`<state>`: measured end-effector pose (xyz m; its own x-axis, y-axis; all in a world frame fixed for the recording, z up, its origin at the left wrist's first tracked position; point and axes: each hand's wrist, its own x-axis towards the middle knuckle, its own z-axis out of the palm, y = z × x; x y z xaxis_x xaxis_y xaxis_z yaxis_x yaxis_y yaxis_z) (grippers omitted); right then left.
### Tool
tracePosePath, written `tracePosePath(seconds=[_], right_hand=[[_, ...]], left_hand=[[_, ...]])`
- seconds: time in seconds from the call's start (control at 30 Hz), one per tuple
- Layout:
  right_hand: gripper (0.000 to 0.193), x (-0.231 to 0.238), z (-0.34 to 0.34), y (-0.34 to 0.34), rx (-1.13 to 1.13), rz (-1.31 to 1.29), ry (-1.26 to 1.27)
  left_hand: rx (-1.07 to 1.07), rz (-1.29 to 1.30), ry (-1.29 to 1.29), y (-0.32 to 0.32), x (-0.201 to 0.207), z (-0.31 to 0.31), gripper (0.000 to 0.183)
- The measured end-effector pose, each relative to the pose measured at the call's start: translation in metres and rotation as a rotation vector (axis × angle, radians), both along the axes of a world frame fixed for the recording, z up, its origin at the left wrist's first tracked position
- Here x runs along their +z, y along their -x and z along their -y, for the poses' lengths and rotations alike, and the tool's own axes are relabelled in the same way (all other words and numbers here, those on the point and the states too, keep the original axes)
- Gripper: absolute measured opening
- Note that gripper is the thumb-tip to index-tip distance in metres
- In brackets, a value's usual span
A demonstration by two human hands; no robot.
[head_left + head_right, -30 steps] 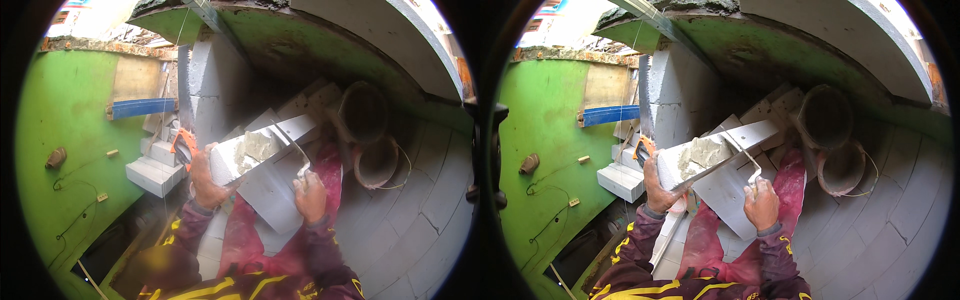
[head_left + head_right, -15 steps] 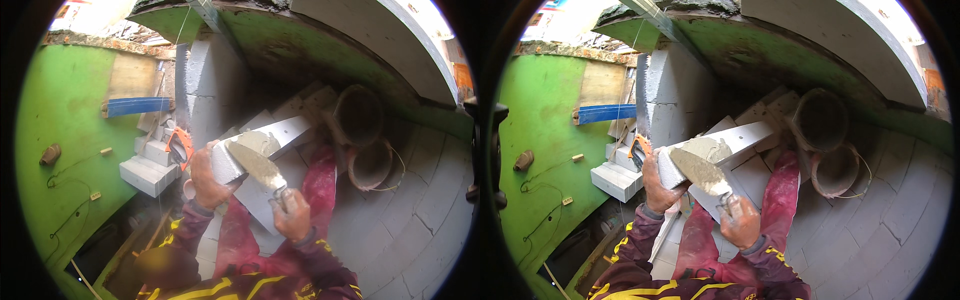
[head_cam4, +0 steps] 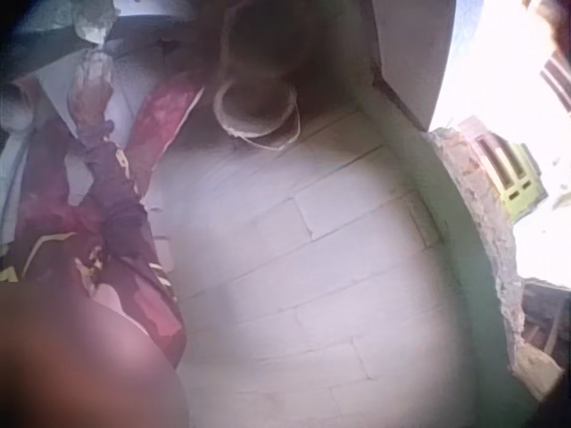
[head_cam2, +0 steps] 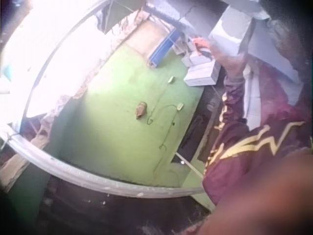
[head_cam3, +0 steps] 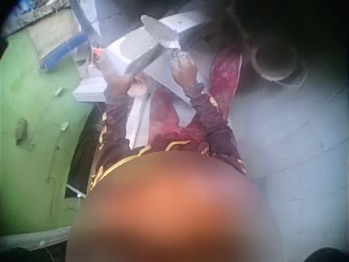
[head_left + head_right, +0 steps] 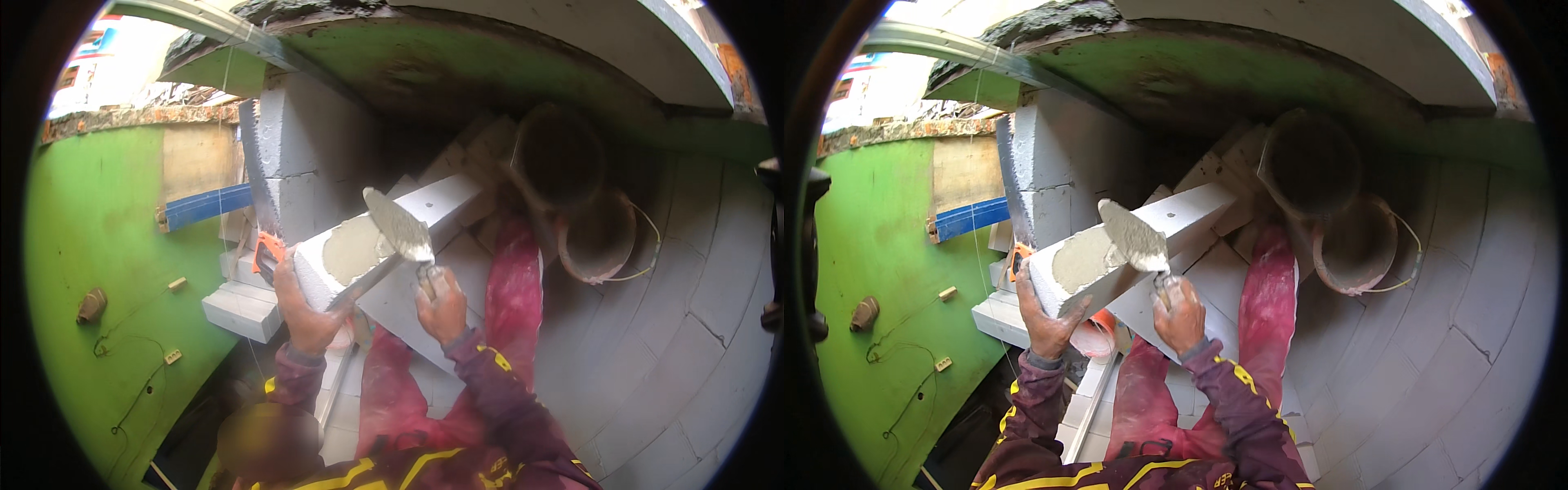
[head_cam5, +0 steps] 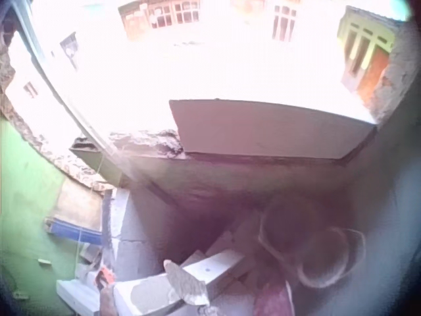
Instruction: The person applies mortar to a wall and a white block, then lifts and places the block into a wall opening. They tap the block with a hammer to seat it, then continue applying mortar to the wall and another block.
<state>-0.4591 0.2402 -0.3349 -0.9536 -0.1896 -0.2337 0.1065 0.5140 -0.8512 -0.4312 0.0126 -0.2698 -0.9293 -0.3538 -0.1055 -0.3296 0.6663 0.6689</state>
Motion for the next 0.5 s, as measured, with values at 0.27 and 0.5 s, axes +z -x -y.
tracePosePath(seconds=[0.27, 0.5], right_hand=[[0.023, 0.051, -0.147, -0.057, -0.007, 0.242, -0.015], [0.027, -0.014, -0.332, 0.034, -0.195, 0.583, -1.072]], left_hand=[[0.084, -0.009, -0.212, 0.004, -0.012, 0.011, 0.107], [0.051, 0.043, -0.03, 0.016, -0.008, 0.021, 0.101]])
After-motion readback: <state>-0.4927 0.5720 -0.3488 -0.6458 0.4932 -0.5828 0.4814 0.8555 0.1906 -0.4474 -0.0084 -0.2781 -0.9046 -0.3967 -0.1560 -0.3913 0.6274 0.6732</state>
